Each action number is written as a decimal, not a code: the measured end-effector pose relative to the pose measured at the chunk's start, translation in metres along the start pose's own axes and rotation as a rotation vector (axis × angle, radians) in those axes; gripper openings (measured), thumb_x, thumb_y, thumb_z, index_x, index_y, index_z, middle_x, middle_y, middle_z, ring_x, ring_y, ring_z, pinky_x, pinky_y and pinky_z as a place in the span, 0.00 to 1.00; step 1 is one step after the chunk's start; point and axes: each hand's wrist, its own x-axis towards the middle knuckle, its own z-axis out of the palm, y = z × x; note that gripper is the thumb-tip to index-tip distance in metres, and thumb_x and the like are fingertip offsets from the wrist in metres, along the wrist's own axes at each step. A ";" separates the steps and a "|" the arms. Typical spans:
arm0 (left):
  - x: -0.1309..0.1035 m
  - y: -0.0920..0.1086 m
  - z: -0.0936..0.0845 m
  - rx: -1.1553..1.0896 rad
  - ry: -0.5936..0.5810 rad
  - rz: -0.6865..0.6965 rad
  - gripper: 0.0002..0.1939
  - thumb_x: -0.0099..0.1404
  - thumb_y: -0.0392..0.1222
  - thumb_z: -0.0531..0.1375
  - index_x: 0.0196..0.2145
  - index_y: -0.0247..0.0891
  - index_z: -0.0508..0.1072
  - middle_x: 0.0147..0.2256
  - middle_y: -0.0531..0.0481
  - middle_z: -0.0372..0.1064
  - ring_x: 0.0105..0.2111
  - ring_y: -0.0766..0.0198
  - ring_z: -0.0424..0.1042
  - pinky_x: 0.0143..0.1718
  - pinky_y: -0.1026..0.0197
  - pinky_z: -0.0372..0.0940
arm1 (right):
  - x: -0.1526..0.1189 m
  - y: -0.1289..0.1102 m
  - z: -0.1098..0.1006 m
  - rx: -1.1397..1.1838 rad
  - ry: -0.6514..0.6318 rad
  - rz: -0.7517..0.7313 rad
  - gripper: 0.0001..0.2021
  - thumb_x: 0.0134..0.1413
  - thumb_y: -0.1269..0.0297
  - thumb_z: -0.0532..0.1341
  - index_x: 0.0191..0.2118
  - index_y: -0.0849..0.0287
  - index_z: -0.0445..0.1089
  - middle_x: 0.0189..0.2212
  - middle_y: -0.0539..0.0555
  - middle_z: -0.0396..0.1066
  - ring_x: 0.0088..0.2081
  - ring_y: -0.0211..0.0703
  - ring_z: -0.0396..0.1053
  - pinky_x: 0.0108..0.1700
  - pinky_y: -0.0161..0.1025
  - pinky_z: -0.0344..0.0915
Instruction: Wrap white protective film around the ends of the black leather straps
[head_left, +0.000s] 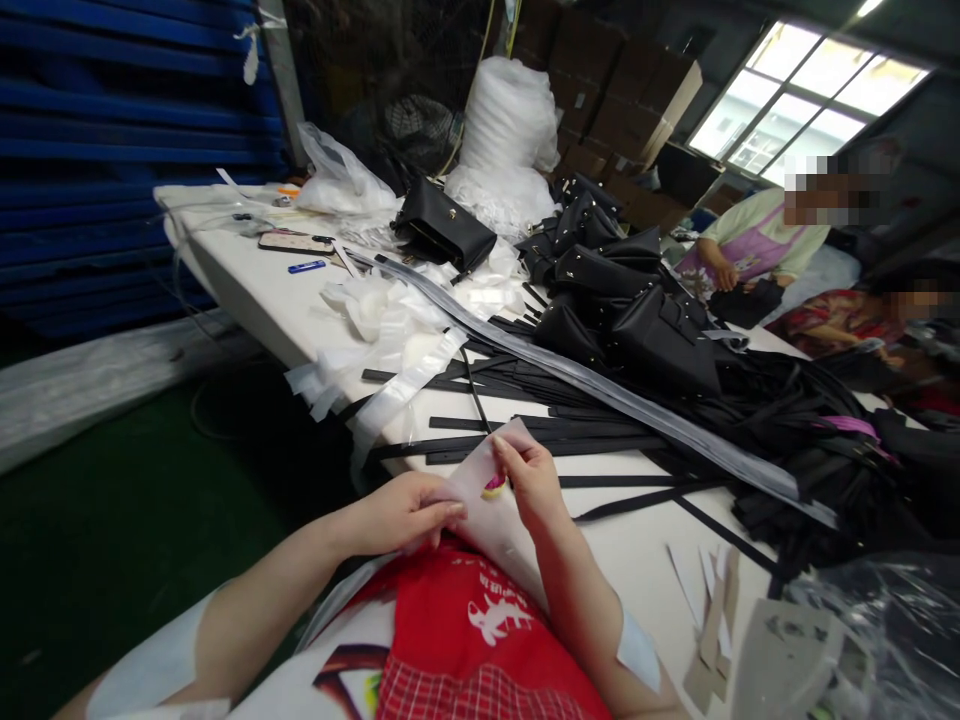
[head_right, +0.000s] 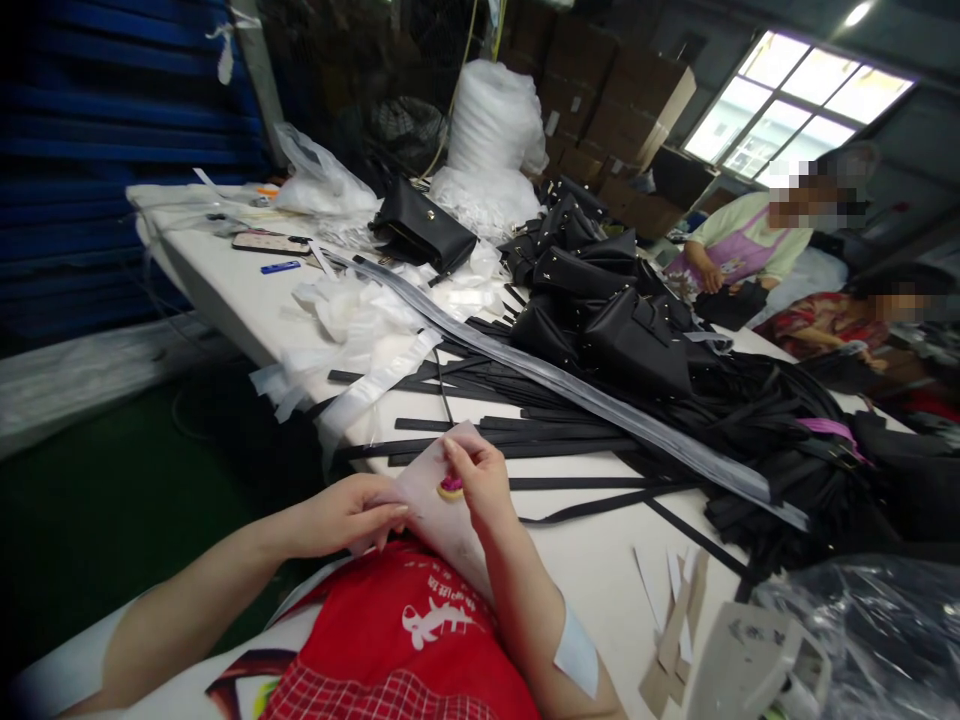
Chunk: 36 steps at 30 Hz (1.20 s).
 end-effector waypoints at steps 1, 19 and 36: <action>0.001 0.002 0.000 0.037 0.077 0.040 0.16 0.64 0.53 0.57 0.33 0.37 0.75 0.22 0.52 0.70 0.20 0.66 0.67 0.22 0.66 0.60 | 0.001 0.000 -0.004 -0.005 0.020 -0.016 0.13 0.48 0.55 0.67 0.31 0.61 0.76 0.22 0.50 0.70 0.23 0.33 0.60 0.25 0.32 0.57; 0.010 -0.011 -0.003 -0.112 0.488 0.136 0.18 0.60 0.54 0.61 0.39 0.37 0.77 0.37 0.46 0.78 0.36 0.57 0.76 0.41 0.58 0.71 | 0.006 -0.002 -0.042 0.082 0.130 0.061 0.18 0.42 0.51 0.70 0.29 0.59 0.67 0.20 0.47 0.69 0.20 0.35 0.67 0.21 0.30 0.60; 0.020 0.023 0.010 0.339 -0.060 0.360 0.12 0.68 0.43 0.55 0.36 0.40 0.79 0.42 0.48 0.76 0.43 0.62 0.73 0.49 0.62 0.64 | -0.024 -0.025 -0.021 -0.459 -0.114 -0.244 0.10 0.50 0.61 0.66 0.23 0.59 0.69 0.21 0.49 0.68 0.24 0.35 0.62 0.27 0.34 0.59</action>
